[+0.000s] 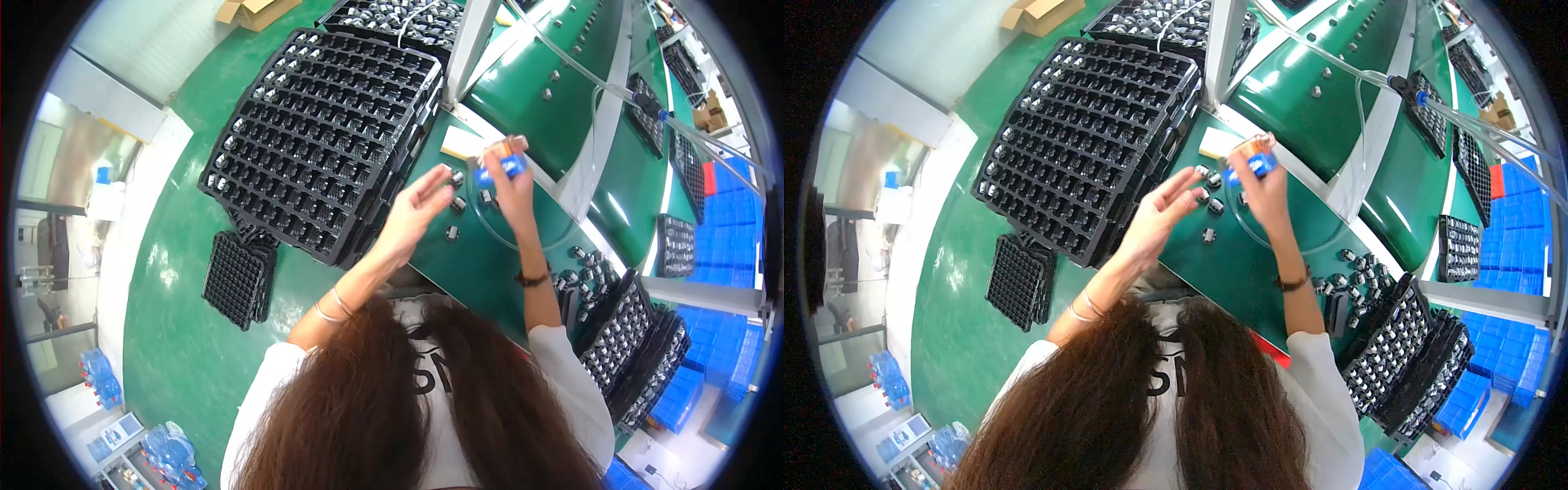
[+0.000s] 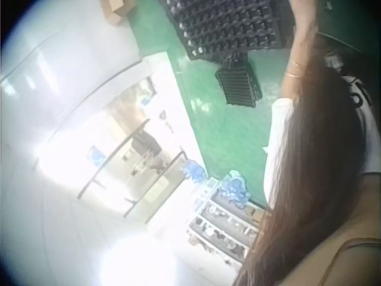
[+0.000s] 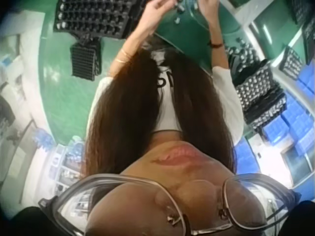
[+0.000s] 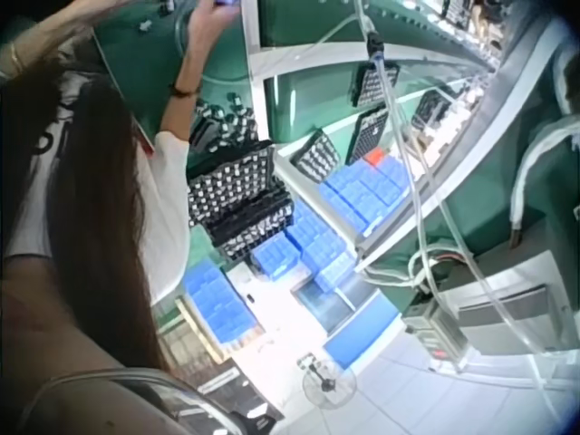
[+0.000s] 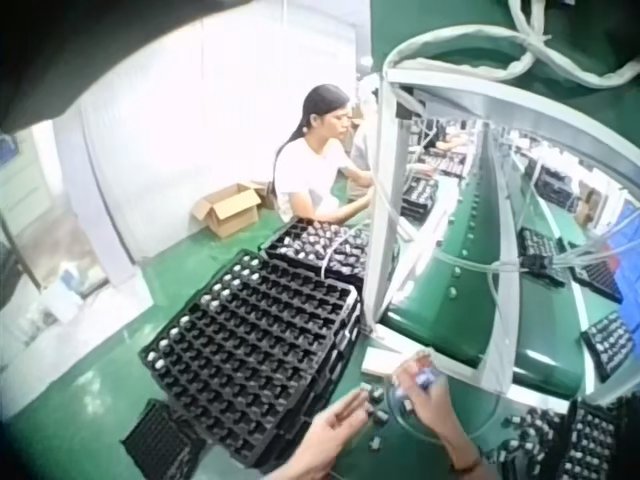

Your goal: Applying blue adhesive tape to small electronic components and placing them into a tray.

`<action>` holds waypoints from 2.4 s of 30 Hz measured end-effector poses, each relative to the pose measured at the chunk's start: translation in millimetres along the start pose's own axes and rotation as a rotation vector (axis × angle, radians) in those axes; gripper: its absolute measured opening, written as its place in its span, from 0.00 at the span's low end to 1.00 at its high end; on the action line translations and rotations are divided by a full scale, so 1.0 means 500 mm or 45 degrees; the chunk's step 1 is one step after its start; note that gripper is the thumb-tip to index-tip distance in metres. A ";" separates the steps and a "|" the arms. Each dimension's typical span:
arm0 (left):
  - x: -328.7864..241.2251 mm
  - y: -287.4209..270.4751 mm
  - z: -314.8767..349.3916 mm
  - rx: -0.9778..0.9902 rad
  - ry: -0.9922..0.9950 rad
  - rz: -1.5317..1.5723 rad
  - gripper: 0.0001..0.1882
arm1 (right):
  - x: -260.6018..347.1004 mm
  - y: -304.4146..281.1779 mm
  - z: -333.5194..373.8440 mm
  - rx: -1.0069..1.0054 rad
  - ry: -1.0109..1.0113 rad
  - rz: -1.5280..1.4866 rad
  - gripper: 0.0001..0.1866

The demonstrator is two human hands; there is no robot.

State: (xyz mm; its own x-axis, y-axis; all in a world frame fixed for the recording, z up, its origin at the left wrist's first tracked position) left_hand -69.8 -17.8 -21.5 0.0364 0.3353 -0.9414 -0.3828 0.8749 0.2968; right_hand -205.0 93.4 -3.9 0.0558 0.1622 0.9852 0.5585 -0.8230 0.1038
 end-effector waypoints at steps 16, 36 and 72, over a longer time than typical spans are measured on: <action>-0.306 -0.424 -0.359 -0.836 0.772 -1.758 0.16 | -0.009 -0.039 -0.044 -0.212 -0.238 0.869 0.32; -0.184 -0.172 -0.162 0.051 -0.227 0.248 0.14 | -0.061 -0.071 -0.109 -0.151 -0.303 0.695 0.22; -0.012 0.058 0.004 -0.001 0.009 0.012 0.17 | 0.050 0.026 0.061 0.179 0.101 -0.237 0.09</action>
State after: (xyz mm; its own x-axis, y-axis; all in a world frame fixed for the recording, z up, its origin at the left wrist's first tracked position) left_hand -79.1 6.2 -7.0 0.0267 0.3409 -0.9397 -0.3838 0.8715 0.3053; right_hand -171.2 103.1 18.2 -0.1214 0.2561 0.9590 0.6630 -0.6981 0.2703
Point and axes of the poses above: each hand's wrist, its own z-axis away from the middle knuckle, its own y-axis out of the palm, x = y × z, the point moved 7 cm from there along -z, towards the middle knuckle, and after that the axes turned 10 degrees about -z, right-handed, at the moved point
